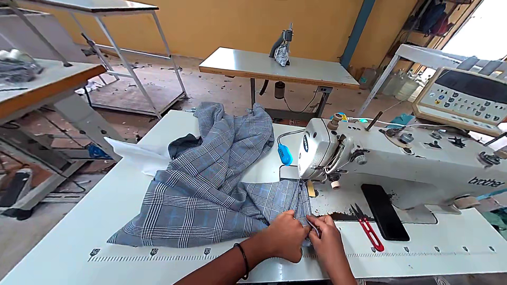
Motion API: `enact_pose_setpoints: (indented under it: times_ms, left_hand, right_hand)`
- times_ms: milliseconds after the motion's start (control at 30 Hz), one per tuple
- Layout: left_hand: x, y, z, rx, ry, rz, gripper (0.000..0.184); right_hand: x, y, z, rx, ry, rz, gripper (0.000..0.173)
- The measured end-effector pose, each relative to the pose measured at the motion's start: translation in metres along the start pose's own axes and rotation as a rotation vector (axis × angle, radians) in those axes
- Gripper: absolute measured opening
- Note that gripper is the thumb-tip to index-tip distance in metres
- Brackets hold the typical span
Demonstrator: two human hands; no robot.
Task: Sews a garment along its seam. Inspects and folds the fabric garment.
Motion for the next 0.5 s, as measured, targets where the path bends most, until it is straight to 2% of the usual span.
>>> enact_pose_setpoints:
  times_ms: [333,433,500]
  left_hand:
    - [0.000,0.006,-0.001,-0.020,0.061,0.002,0.038]
    - [0.002,-0.003,0.004,-0.082,0.128,0.035,0.035]
    - [0.008,-0.023,0.008,-0.177,0.092,0.103,0.038]
  right_hand:
    - [0.000,0.005,-0.007,0.076,0.003,0.017,0.035]
    - [0.003,0.008,-0.005,0.119,-0.011,0.051,0.035]
    - [0.004,0.011,-0.003,0.063,-0.065,0.052,0.028]
Point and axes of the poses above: each hand's wrist, its own z-axis away from the middle knuckle, its own y-axis out of the palm, x = y × z, the point moved 6 cm from there along -z, towards the middle knuckle, and after that the axes turned 10 degrees about z, right-handed, at the moved point
